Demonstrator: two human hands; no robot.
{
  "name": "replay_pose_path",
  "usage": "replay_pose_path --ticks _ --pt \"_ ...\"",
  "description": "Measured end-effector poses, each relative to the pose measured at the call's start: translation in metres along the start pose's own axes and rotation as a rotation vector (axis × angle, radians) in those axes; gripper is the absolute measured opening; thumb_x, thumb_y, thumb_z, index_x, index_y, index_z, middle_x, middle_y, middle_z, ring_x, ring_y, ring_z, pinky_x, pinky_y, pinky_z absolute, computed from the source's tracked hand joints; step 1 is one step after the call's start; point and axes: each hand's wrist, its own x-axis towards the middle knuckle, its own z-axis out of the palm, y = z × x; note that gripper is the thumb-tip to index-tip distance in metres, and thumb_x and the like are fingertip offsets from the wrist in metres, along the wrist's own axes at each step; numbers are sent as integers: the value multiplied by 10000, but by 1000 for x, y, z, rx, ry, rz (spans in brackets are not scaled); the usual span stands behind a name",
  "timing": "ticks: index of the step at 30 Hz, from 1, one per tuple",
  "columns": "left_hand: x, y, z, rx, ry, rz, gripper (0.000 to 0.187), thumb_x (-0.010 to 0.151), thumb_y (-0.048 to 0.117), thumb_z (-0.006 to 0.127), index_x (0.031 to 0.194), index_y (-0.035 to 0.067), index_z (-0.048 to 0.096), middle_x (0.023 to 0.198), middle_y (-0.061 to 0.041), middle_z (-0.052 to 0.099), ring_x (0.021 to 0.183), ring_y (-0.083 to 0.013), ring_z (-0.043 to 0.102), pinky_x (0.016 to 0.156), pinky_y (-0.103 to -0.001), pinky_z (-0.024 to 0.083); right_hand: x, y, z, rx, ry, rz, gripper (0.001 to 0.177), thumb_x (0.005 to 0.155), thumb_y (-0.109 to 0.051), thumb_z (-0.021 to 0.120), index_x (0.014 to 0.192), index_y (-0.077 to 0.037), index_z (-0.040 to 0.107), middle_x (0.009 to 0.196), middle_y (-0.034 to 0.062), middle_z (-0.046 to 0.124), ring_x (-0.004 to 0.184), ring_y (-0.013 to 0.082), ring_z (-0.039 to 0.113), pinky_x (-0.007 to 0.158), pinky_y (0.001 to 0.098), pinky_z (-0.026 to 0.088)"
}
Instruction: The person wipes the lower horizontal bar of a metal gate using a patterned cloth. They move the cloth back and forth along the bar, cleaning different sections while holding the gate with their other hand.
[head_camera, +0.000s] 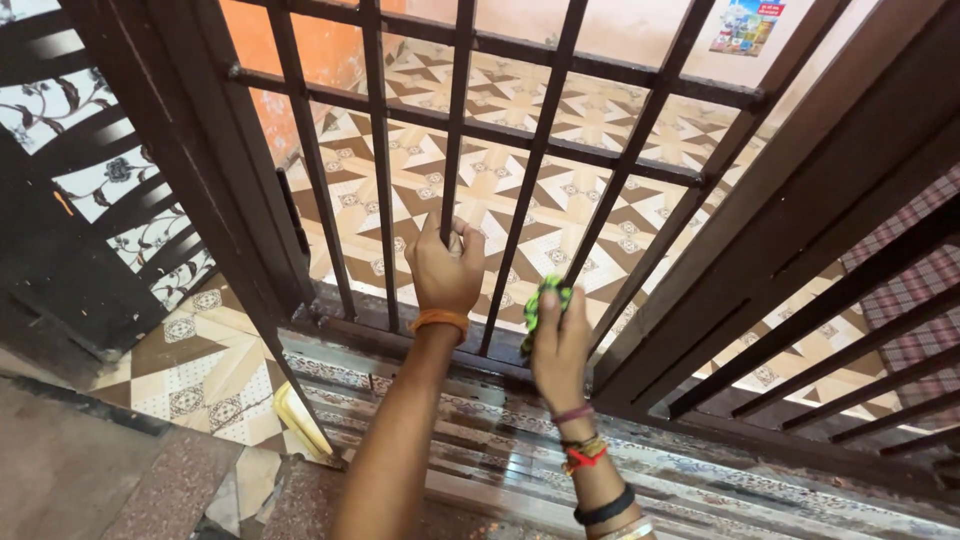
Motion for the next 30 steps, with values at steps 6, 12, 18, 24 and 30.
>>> replay_pose_path --ticks 6,12,18,24,30 --pt "-2 0 1 -40 1 -11 142 863 137 662 818 19 598 548 -55 525 472 -191 557 500 -350 454 -46 51 11 -113 23 -29 421 1079 -439 459 1021 -26 519 720 61 611 615 164 596 565 338 475" --pt "-1 -1 0 -80 -21 2 126 869 123 653 835 20 590 567 -46 508 485 -174 528 481 -342 434 -50 54 15 -111 64 36 400 1072 -423 493 1030 -28 543 757 73 613 667 172 587 614 343 481" --pt "0 -4 -3 -118 -45 51 114 892 90 646 817 44 572 561 -38 504 474 -160 506 483 -342 408 -50 29 9 64 63 206 434 1014 -429 534 1211 -47 595 900 2 654 758 102 579 635 305 489" --pt "5 -6 -13 -161 -150 48 130 904 86 656 834 36 558 534 -49 487 437 -180 487 472 -353 389 0 -46 -5 54 227 -13 426 1105 -374 468 1280 -9 601 1015 14 616 916 76 560 796 263 503" --pt "9 -10 -21 -262 -283 13 126 933 122 634 862 35 576 565 -31 586 473 -158 585 509 -332 454 45 -92 -4 21 183 -74 346 1108 -350 476 1032 -24 560 815 7 615 695 58 589 597 234 496"
